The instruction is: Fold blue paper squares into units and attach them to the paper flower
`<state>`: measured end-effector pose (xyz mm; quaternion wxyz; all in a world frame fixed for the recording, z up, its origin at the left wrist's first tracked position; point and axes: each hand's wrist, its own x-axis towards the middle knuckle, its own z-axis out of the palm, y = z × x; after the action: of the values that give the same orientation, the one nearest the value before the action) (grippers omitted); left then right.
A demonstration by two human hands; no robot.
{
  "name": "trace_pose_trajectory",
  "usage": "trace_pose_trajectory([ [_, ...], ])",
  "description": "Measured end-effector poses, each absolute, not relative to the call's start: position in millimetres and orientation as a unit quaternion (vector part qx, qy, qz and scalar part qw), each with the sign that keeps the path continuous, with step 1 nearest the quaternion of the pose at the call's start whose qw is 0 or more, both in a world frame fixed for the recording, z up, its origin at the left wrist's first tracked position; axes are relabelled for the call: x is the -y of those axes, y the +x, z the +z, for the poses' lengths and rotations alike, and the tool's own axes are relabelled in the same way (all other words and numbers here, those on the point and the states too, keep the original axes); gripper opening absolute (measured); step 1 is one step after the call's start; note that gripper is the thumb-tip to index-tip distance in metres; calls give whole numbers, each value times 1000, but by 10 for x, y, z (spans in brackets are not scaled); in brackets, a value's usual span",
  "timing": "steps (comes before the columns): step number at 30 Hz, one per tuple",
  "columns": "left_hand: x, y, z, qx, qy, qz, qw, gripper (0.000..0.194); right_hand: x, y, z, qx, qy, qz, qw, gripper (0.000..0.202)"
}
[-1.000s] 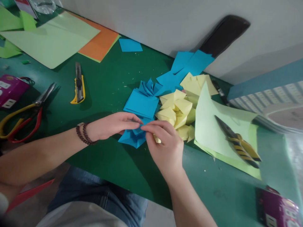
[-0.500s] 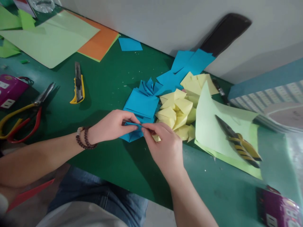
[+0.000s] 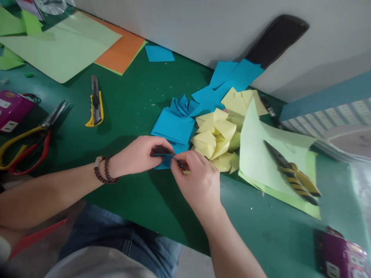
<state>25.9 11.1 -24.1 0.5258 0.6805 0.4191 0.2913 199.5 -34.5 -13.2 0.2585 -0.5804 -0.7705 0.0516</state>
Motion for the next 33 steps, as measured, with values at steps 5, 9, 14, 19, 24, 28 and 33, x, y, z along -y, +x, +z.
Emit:
trace_pose_trajectory([
  [5, -91, 257, -251, -436, 711, 288, 471, 30, 359, 1949, -156, 774, -576, 37, 263, 8],
  [9, -83, 253, -242, -439, 725, 275, 454, 26, 335, 1945, -185, 780, -570, 41, 254, 3],
  [14, -87, 253, -162, -404, 662, 338, 534, 27, 303, 2000, -160, 701, -629, 121, 312, 6],
  [19, -38, 267, -101, -372, 560, 385, 632, 59, 283, 2030, -107, 562, -656, 236, 446, 15],
  [24, 9, 340, -184, -384, 601, 336, 615, 37, 291, 1997, -117, 563, -659, 247, 433, 15],
  [28, -5, 355, -233, -393, 606, 320, 613, 29, 290, 1996, -155, 595, -655, 242, 397, 13],
  [33, -22, 312, -201, -387, 664, 271, 580, 32, 278, 1990, -147, 643, -641, 234, 347, 15],
])
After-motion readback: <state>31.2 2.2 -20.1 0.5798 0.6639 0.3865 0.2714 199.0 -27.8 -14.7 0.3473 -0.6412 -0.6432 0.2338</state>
